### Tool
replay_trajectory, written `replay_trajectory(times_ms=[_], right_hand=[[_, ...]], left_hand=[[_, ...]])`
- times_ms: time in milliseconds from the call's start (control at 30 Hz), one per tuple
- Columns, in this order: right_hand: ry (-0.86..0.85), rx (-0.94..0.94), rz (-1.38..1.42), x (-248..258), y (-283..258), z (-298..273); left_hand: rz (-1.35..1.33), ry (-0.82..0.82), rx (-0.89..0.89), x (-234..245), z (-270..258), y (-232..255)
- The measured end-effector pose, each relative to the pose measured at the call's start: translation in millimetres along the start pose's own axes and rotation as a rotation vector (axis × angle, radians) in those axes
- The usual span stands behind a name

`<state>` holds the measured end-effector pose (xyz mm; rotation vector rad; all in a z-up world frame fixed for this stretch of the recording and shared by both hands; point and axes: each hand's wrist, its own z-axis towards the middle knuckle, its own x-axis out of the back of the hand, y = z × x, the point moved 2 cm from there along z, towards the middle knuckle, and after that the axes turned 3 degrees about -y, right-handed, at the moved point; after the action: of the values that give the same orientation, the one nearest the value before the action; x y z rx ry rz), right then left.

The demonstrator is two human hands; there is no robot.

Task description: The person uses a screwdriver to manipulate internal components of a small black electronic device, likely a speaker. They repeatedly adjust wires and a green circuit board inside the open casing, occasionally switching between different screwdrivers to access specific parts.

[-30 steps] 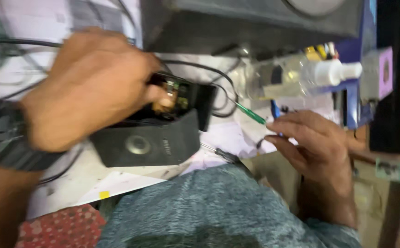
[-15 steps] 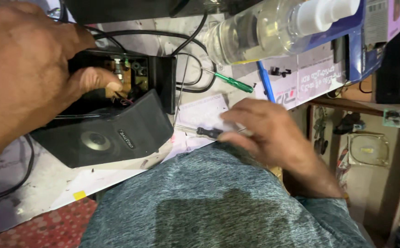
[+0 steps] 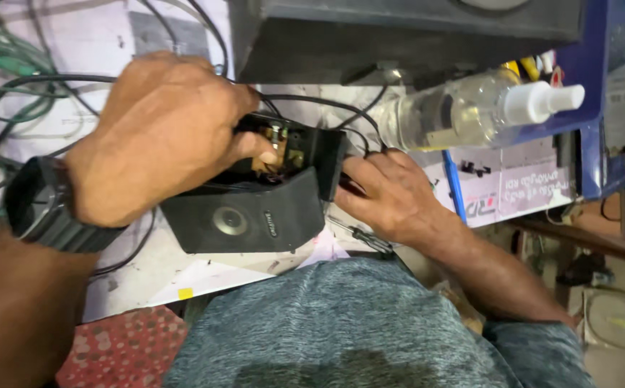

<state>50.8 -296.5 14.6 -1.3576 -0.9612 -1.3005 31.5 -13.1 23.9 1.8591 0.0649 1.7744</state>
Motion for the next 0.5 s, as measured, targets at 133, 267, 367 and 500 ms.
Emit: replay_trajectory(times_ms=[133,267,367,500], right_hand=[[-0.004,0.061,-0.016,14,7,-10],[0.141,-0.117,0.38,38,6,-26],[0.443,-0.218,0.902,45,2,-30],[0.575,-0.183,0.849,33,-11,-14]], left_hand=[[0.001,0.054,-0.002,1,-2,1],[-0.031,0.023,0.024,4,-1,1],[-0.004,-0.023,0.05,2,0,0],[-0.034,-0.004,0.035,1,0,0]])
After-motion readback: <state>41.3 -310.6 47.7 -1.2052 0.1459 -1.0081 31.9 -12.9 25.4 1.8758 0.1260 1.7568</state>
